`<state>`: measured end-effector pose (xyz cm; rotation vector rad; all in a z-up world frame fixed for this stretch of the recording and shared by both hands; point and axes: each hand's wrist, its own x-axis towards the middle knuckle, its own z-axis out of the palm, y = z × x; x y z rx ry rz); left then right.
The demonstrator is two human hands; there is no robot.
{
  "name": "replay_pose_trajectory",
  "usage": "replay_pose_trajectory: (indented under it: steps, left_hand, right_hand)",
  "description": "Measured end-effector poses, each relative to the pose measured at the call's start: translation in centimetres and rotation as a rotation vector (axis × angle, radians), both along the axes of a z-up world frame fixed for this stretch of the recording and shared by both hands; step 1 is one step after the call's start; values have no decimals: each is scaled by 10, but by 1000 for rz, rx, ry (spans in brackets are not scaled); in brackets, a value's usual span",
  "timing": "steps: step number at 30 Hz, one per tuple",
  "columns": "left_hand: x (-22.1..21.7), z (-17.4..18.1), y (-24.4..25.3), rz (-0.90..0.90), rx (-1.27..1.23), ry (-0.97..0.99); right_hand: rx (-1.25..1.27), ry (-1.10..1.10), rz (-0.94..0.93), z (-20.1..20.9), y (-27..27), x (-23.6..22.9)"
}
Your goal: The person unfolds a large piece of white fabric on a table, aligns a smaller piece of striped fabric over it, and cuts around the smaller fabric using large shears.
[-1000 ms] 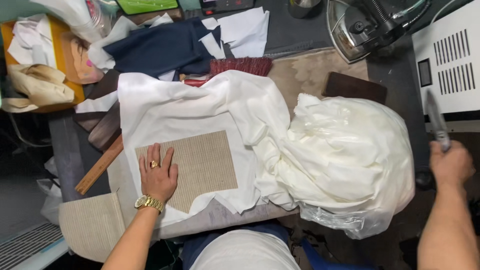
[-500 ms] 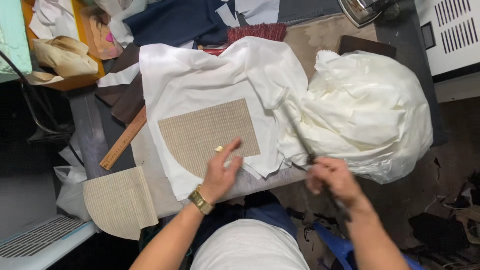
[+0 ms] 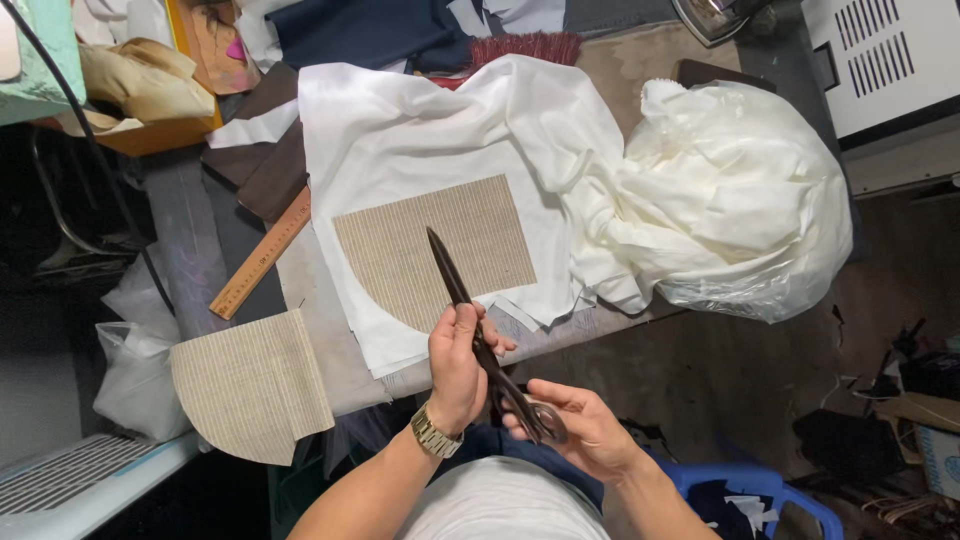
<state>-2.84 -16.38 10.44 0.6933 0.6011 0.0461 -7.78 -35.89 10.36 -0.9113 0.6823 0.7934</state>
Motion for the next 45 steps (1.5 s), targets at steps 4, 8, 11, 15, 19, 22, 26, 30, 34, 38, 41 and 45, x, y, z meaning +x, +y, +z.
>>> replay_pose_trajectory:
  steps: [4,8,11,15,19,22,26,30,34,38,41,45]
  left_hand:
    - [3,5,-27,-92,-67,-60]
    - [11,6,-46,-367,90,-38]
    - [16,-45,-47,-342,559,-171]
    - [14,-80,-13,-303,1149,-153]
    - [2,-99,6,-234,1512,-111]
    - [-2,-106,-4,-249,1672,-136]
    - [-5,-98,-29,-357,1862,-151]
    - [-13,-100,-30,-354,1850,-120]
    - [-15,-101,-23,-267,1888,-216]
    - [-10,-118,-23,-173,1912,-348]
    - [-3,-103,-31,-280,1912,-458]
    - [3,-127,-41,-235,1925,-574]
  right_hand:
    - [306,-165,338,27,5,16]
    - [-54,-320,651,45,-11,47]
    - [-467,-546,565,3,-50,70]
    - [-651,-602,509,11,-71,117]
    - [-656,-704,501,15,-80,143]
    - [-616,-790,558,7,-67,156]
    - [-617,-879,719,-26,-69,153]
    - [-401,-656,808,5,-101,119]
    - [-344,-349,965,-11,-173,60]
    - [-351,-151,1000,-2,-203,5]
    - [-282,-55,1025,10,-188,-5]
    - [-241,-215,957,-23,-171,-13]
